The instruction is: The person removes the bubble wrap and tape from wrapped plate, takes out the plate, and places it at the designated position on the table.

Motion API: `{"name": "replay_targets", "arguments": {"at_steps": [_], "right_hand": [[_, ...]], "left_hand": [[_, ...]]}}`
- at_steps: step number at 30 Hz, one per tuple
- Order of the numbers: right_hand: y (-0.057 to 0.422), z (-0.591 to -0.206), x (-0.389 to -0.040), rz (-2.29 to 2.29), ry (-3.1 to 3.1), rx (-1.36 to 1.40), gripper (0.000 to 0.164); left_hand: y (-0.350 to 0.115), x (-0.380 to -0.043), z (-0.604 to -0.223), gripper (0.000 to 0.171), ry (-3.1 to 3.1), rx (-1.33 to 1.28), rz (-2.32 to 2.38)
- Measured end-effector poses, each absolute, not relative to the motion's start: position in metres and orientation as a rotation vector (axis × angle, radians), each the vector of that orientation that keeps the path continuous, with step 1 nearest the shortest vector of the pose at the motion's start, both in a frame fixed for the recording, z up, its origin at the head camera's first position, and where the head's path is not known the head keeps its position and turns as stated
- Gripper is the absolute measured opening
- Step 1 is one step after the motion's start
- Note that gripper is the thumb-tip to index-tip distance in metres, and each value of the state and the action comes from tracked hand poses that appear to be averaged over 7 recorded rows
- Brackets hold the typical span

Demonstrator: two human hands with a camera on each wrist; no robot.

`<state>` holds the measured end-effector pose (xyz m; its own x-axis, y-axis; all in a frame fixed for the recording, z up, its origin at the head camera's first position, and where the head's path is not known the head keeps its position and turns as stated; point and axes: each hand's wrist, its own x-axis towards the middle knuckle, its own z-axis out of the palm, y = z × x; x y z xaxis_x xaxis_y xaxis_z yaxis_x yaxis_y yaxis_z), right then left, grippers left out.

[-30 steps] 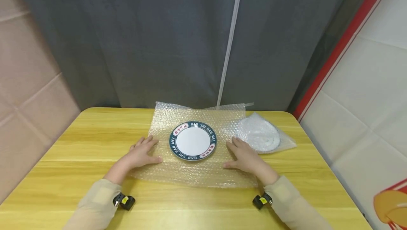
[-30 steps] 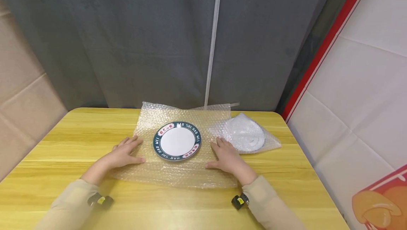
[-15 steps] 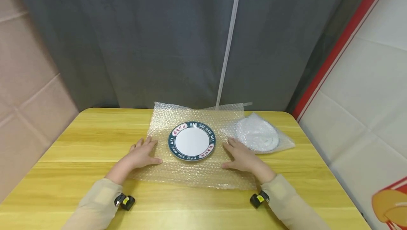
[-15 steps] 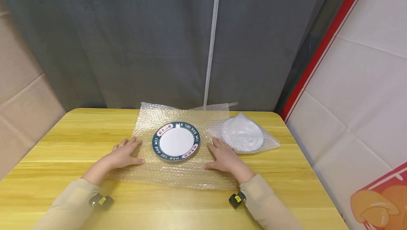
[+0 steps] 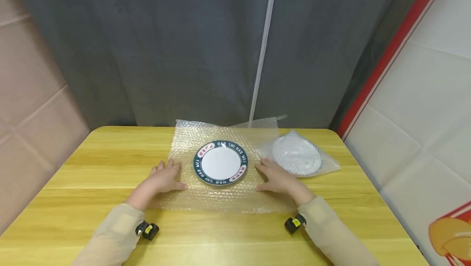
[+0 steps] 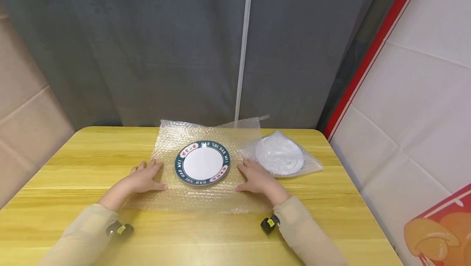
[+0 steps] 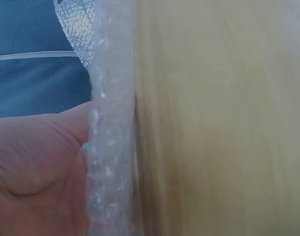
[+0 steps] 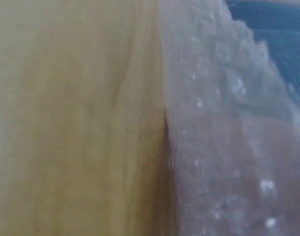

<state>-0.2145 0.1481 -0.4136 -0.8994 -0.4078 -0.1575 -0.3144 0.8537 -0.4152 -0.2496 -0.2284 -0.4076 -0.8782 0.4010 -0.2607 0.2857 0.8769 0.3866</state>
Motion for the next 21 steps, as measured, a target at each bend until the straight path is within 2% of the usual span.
{"name": "replay_targets", "arguments": {"at_steps": [21], "right_hand": [[0.1424,-0.4135,-0.2208,-0.649,2.735,-0.502,0.082]], "left_hand": [[-0.2268,-0.2499,-0.4072,0.093,2.739,0.512,0.478]]}}
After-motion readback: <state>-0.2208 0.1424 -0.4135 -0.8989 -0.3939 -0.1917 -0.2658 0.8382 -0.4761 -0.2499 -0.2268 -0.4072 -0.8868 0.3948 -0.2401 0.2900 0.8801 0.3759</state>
